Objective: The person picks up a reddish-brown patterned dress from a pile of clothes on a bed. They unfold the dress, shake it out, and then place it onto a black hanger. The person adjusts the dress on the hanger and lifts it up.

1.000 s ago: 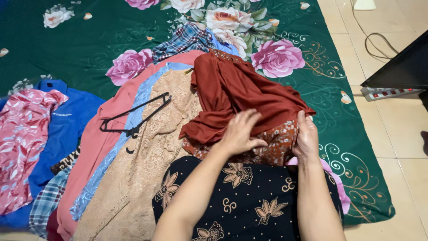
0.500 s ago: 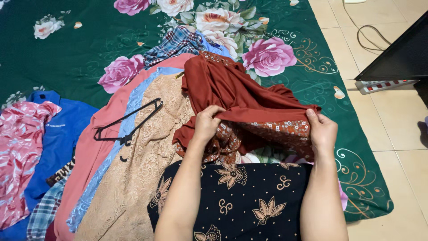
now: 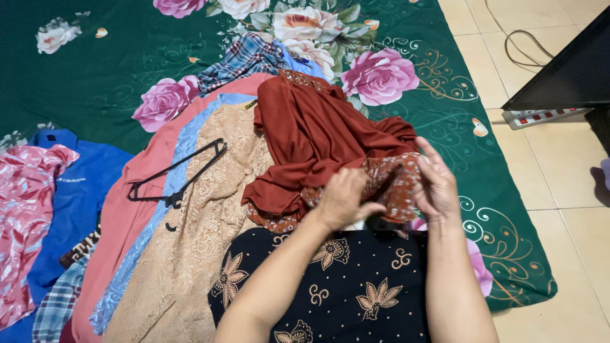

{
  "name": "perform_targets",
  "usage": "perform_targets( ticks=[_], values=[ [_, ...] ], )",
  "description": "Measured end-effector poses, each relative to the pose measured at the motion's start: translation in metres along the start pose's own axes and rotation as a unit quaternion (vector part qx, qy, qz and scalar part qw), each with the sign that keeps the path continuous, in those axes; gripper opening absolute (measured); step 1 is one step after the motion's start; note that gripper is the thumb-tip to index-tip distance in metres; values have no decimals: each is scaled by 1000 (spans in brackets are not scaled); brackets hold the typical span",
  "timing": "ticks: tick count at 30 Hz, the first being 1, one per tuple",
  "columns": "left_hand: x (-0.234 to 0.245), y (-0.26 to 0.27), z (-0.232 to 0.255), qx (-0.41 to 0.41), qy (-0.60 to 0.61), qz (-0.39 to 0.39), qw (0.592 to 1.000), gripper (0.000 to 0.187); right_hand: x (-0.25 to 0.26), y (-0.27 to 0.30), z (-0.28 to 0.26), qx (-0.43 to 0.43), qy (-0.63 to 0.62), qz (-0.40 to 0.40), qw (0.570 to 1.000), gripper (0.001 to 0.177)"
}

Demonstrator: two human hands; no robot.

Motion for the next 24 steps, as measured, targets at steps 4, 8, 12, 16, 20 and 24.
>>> perform_targets(
  ticks=[4, 8, 12, 16, 20, 24],
  values=[
    [-23, 7, 7, 51, 107, 30, 993, 23, -17, 3, 17, -24, -50, -33, 998, 57],
    [-56, 22, -25, 156, 259, 55, 952, 14, -37, 6, 14, -33, -21, 32, 999, 57],
    [-87, 37, -59, 298, 531, -36, 793, 17, -57, 11, 24, -61, 180, -8, 982, 71],
    [-78, 36, -81, 295, 532, -45, 793, 19, -32, 3, 52, -63, 304, -51, 949, 59],
    [-60, 33, -100, 290, 512, -11, 809, 24, -3, -3, 40, -15, 344, -1, 939, 37],
    [-53, 35, -103, 300, 556, -66, 772, 25, -19, 11, 25, 99, 450, 18, 887, 25]
  ],
)
Point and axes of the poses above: each hand's wrist, its own y-axis away from the middle knuckle, its own x-axis out of the back of the hand, z = x × y, the point moved 4 cm from there along -y, towards the middle knuckle, and after that the axes turned 12 degrees about -y, right-handed, at the moved point
